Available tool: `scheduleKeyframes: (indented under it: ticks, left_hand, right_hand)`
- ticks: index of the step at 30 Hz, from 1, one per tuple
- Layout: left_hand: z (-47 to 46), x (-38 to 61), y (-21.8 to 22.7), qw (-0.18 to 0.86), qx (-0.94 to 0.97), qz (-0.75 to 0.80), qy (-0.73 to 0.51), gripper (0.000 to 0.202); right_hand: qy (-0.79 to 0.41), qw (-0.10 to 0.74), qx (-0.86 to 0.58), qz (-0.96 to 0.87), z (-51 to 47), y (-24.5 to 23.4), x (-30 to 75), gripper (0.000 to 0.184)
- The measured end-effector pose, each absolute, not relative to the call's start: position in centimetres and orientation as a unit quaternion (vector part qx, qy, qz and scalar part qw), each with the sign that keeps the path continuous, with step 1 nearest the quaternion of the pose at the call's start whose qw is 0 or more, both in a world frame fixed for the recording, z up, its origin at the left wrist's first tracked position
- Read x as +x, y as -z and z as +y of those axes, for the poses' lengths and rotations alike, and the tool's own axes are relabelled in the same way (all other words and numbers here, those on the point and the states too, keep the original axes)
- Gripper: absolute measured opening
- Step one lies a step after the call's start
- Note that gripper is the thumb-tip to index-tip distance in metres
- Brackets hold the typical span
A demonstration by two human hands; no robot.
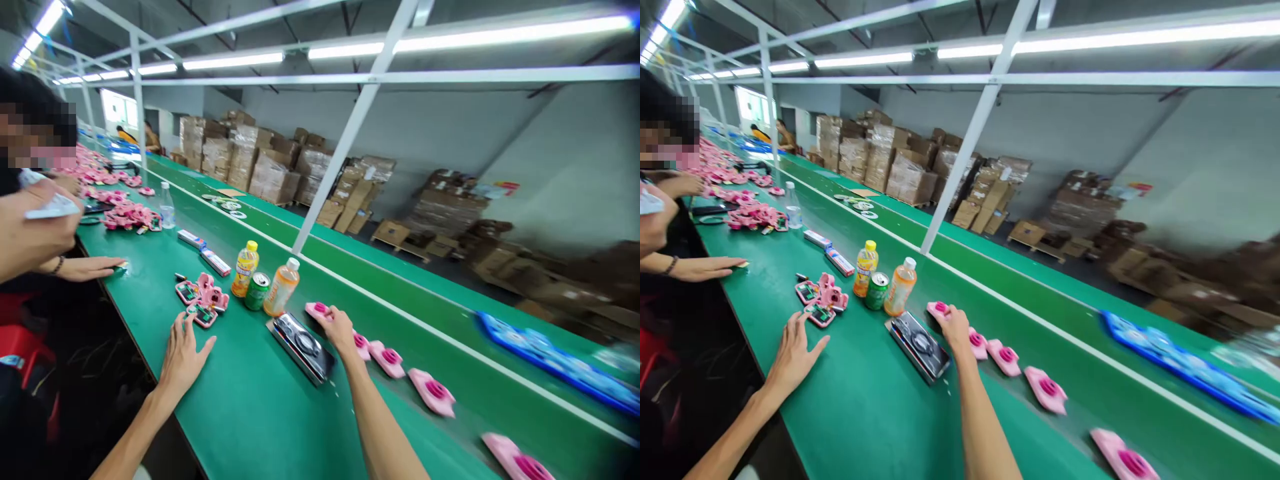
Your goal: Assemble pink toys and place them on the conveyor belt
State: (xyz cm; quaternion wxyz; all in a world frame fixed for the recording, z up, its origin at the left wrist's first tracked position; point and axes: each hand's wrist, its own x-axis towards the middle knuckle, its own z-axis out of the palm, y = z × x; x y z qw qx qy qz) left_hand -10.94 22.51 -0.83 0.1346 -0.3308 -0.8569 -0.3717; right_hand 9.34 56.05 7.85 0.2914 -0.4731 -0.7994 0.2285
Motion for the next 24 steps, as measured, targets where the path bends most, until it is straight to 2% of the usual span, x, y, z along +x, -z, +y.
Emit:
scheduleKeyframes:
  ticks: [4, 8, 10, 13, 16, 19, 21, 24]
  left_hand:
    - [24.8, -14.2, -0.4, 0.117, -0.284, -0.895, 0.322, 0.07]
    - [25.5, -14.3, -1.0, 0.112, -0.289, -0.895, 0.321, 0.057]
    - [24.9, -12.1, -0.4, 0.102, -0.312, -0.89, 0.316, 0.054]
    - [23.2, -6.1, 1.2, 0.098, -0.382, -0.861, 0.322, 0.058]
    - [20.8, 0.9, 2.4, 0.122, -0.442, -0.816, 0.352, 0.058]
    - [18.7, 5.8, 1.9, 0.13, -0.48, -0.795, 0.348, 0.054]
    - [17.9, 7.3, 0.9, 0.117, -0.516, -0.776, 0.343, 0.053]
    - [18.0, 7.3, -1.1, 0.061, -0.6, -0.727, 0.327, 0.031]
  right_hand:
    - [-0.22, 0.272, -0.488, -0.8, 58.3, -7.5, 8.6, 0.042]
    - [-0.183, 0.342, -0.455, -0.801, 56.5, -8.5, 9.4, 0.042]
    - [-0.183, 0.365, -0.413, -0.814, 52.9, -8.2, 9.6, 0.05]
    - [-0.241, 0.318, -0.322, -0.859, 44.9, -5.8, 10.1, 0.061]
    - [-0.343, 0.234, -0.261, -0.871, 37.3, -3.4, 11.9, 0.056]
    - [-0.454, 0.198, -0.297, -0.816, 33.0, -2.8, 15.2, 0.057]
    - [-0.489, 0.194, -0.34, -0.78, 31.7, -3.3, 17.5, 0.056]
    - [-0.501, 0.199, -0.37, -0.757, 30.7, -4.1, 20.1, 0.054]
